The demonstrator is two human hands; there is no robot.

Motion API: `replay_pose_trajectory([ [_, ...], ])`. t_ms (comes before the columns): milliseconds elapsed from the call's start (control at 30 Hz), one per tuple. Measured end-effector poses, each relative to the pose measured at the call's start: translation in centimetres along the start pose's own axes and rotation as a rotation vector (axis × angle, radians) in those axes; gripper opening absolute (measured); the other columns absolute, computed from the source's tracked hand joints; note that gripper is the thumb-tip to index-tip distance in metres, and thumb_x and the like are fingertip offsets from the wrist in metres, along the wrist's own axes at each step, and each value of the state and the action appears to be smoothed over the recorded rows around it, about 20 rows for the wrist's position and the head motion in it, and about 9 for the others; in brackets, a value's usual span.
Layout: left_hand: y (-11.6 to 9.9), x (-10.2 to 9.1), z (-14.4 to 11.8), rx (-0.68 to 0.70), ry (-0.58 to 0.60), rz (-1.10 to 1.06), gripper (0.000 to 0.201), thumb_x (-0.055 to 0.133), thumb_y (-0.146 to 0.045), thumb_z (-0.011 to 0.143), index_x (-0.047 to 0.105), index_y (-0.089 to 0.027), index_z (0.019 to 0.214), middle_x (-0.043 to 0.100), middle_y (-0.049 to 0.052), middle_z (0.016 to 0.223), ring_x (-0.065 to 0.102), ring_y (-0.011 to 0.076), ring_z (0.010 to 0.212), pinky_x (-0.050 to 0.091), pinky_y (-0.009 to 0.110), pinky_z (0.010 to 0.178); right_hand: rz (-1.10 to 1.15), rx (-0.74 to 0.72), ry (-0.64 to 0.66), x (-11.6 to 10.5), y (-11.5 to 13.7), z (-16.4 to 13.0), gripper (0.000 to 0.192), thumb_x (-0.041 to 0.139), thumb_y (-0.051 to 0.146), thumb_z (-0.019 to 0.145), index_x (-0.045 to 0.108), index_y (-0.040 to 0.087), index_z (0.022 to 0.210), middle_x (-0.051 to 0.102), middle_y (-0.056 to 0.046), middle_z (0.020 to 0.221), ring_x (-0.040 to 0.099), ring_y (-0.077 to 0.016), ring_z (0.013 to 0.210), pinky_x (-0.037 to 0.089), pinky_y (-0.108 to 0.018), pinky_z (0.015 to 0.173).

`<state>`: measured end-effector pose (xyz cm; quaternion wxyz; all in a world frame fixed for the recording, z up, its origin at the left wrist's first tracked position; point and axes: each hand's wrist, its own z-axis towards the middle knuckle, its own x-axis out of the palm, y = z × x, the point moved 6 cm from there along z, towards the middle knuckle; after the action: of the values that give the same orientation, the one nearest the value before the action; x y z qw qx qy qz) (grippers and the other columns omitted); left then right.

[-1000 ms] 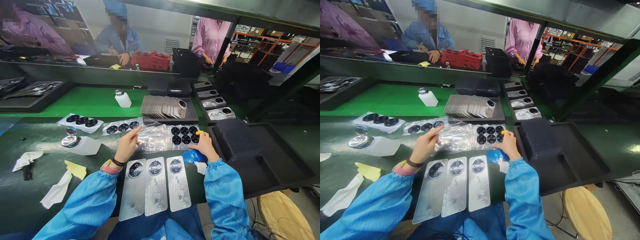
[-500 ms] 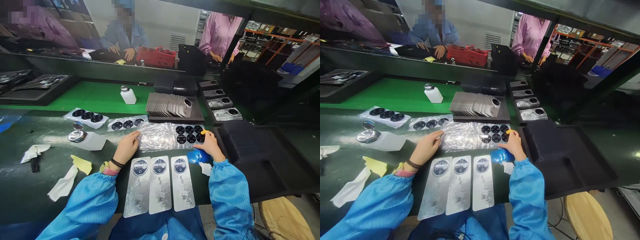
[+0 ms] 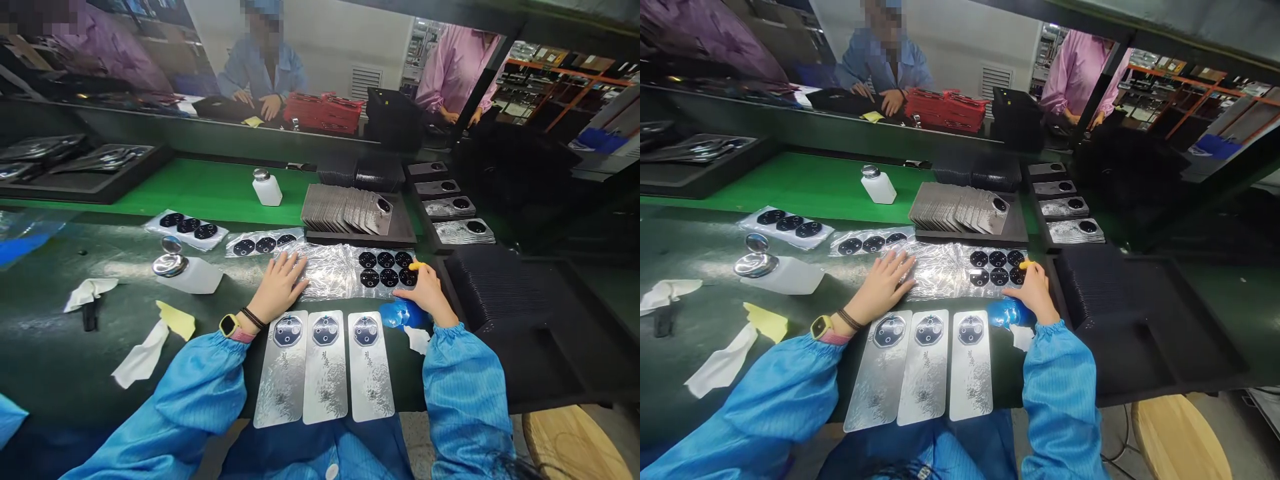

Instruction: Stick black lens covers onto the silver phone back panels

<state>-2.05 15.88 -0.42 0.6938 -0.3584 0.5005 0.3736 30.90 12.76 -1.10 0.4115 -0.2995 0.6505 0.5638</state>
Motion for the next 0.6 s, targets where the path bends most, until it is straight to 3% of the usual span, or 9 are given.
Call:
replay_pose_trajectory([
  [200, -0.6, 0.9, -0.5, 0.011, 0.051, 0.021, 0.051, 0.04, -0.034, 0.093, 0.053, -0.014, 0.138, 0.049, 0.019, 0.145, 0.043, 0.0372, 0.138, 0.038, 0.059, 0.108, 0.045, -0.025, -0.027, 0.2, -0.5, 0.4, 0.082, 0.086, 0.044, 0.058, 0.046, 0.02, 0.124, 0.045, -0.019, 0.138, 0.034, -0.0384, 0.137, 0.036, -0.056, 0.105],
  [333, -0.7, 0.8, -0.4, 0.005, 0.054, 0.022, 0.051, 0.04, -0.035, 0.094, 0.053, -0.014, 0.139, 0.049, 0.019, 0.146, 0.041, 0.037, 0.139, 0.036, 0.059, 0.11, 0.094, -0.114, -0.07, -0.4, 0.3, 0.0, 0.067, 0.084, 0.039, 0.061, 0.051, 0.021, 0.117, 0.047, -0.017, 0.139, 0.033, -0.0374, 0.139, 0.038, -0.055, 0.105],
  [500, -0.8, -0.3, -0.1, -0.001, -0.002, 0.004, 0.05, 0.038, -0.033, 0.096, 0.05, -0.012, 0.14, 0.043, 0.02, 0.149, 0.033, 0.0404, 0.142, 0.031, 0.067, 0.111, 0.163, -0.279, -0.136, -2.6, 2.2, -3.4, 0.02, 0.059, 0.031, 0.085, 0.06, 0.023, 0.103, 0.065, -0.009, 0.12, 0.059, -0.0296, 0.117, 0.05, -0.044, 0.095],
  [600, -2.1, -2.3, -0.8, 0.089, -0.14, -0.084, 0.047, 0.033, -0.028, 0.099, 0.049, -0.01, 0.139, 0.048, 0.02, 0.146, 0.036, 0.037, 0.142, 0.033, 0.065, 0.112, 0.172, -0.372, -0.162, -3.6, 3.0, -7.0, 0.014, 0.053, 0.028, 0.089, 0.065, 0.025, 0.093, 0.072, -0.004, 0.1, 0.068, -0.0257, 0.094, 0.056, -0.038, 0.082],
])
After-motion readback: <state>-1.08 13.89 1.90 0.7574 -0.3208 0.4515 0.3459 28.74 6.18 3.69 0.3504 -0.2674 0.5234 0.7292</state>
